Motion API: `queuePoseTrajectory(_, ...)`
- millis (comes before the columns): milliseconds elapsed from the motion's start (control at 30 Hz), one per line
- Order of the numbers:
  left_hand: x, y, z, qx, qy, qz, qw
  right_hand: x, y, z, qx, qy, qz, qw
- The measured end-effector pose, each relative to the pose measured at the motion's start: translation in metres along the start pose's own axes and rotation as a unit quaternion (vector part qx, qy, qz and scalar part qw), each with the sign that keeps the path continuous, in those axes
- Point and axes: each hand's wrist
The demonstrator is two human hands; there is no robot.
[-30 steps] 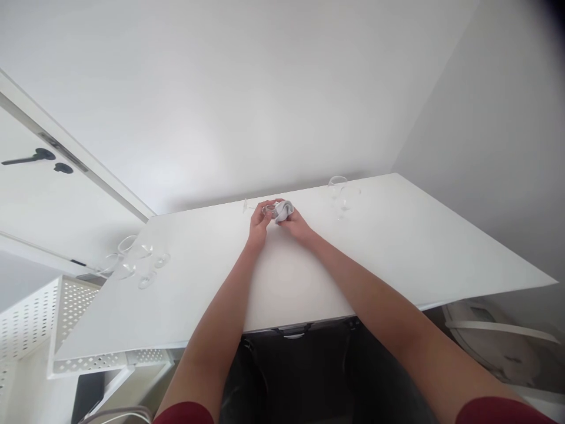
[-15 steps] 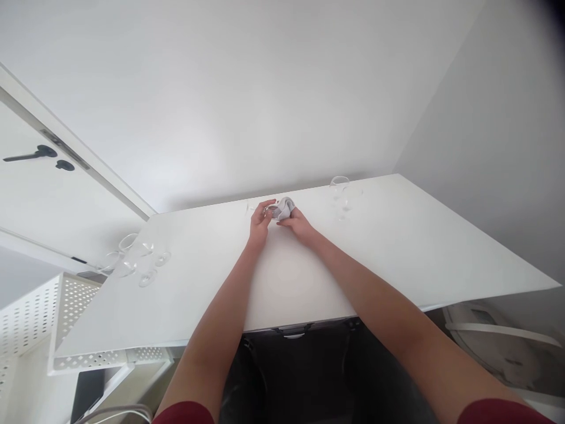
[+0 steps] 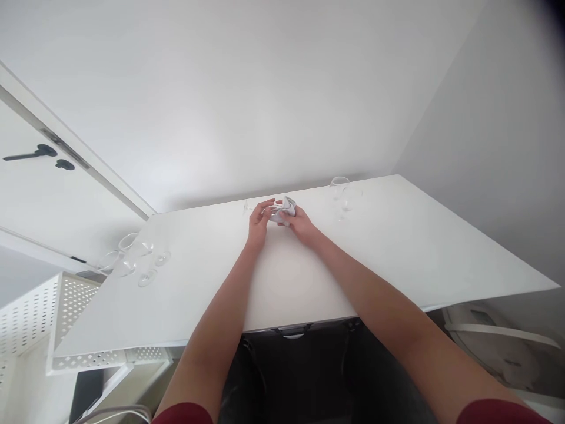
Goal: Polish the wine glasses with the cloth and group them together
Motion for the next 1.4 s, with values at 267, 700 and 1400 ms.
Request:
queuePoseTrajectory(267, 0.002, 0.003, 0.001, -0.137, 0.006, 0.005, 0.991, 0.001, -0.003, -0.014, 0.136, -0.090, -0.090, 0.982)
queuePoseTrajectory(700, -0.012, -0.004, -0.014, -0.137, 0.171, -0.262, 0.940, -0.004, -0.004, -0.014, 0.144, -0.089, -0.148, 0.974)
queuePoseTrajectory(1400, -0.013, -0.002, -0.003, -0.160, 0.154, -0.156, 0.962, -0.013, -0.004, -0.006, -0.029, -0.100, -0.030, 0.994)
Point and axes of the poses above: each hand's wrist, its own y-axis away from the middle knuckle, its own z-axis out of the palm, x = y × z, and after that the axes turned 8 degrees about -x, right-handed
